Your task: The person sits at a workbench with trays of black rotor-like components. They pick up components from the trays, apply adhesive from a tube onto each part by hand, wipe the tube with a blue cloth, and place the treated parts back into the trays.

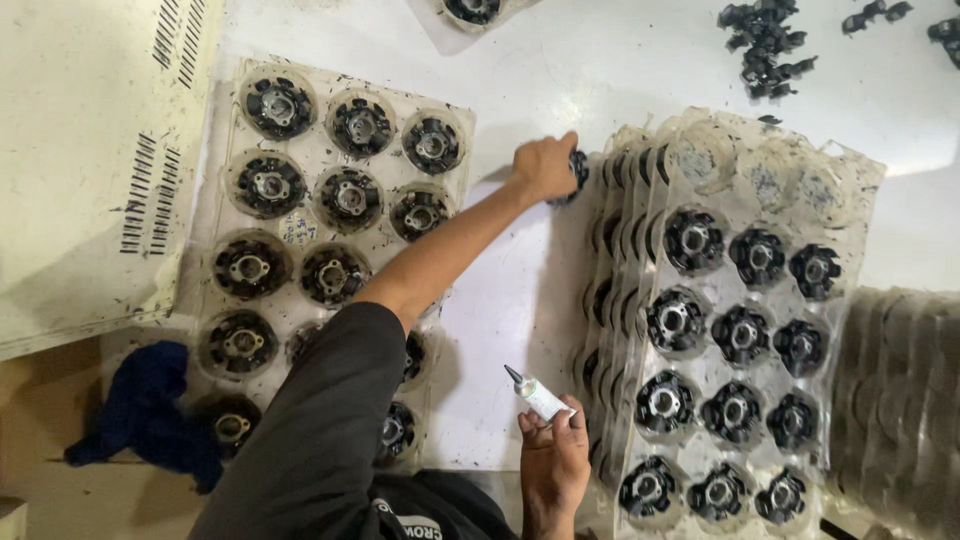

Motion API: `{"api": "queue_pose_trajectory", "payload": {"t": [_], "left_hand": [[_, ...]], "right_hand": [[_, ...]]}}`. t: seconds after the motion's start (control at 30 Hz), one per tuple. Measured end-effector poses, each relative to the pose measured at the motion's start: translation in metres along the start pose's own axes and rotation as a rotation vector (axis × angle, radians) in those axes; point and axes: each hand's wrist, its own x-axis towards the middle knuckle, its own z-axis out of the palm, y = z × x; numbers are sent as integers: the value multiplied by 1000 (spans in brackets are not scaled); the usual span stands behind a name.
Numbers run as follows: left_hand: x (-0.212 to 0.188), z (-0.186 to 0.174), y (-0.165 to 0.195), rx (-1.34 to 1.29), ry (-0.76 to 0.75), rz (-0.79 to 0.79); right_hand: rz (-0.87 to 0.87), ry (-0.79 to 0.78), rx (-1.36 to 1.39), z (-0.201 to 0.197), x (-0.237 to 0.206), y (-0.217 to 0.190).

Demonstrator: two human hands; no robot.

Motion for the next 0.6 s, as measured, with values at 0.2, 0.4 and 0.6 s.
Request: {"api": "queue_pose_trajectory", "payload": {"t": [0.2, 0.4, 0.6], "left_hand": [[-95, 52, 27, -73, 69, 123], [-188, 79, 47, -55, -38, 9], [-251, 109, 68, -90, -15, -184]], "right_hand": [[-86, -118, 42, 14, -32, -32], [-81, -219, 48, 2, -58, -80], [-48, -290, 15, -39, -75, -150]]}}
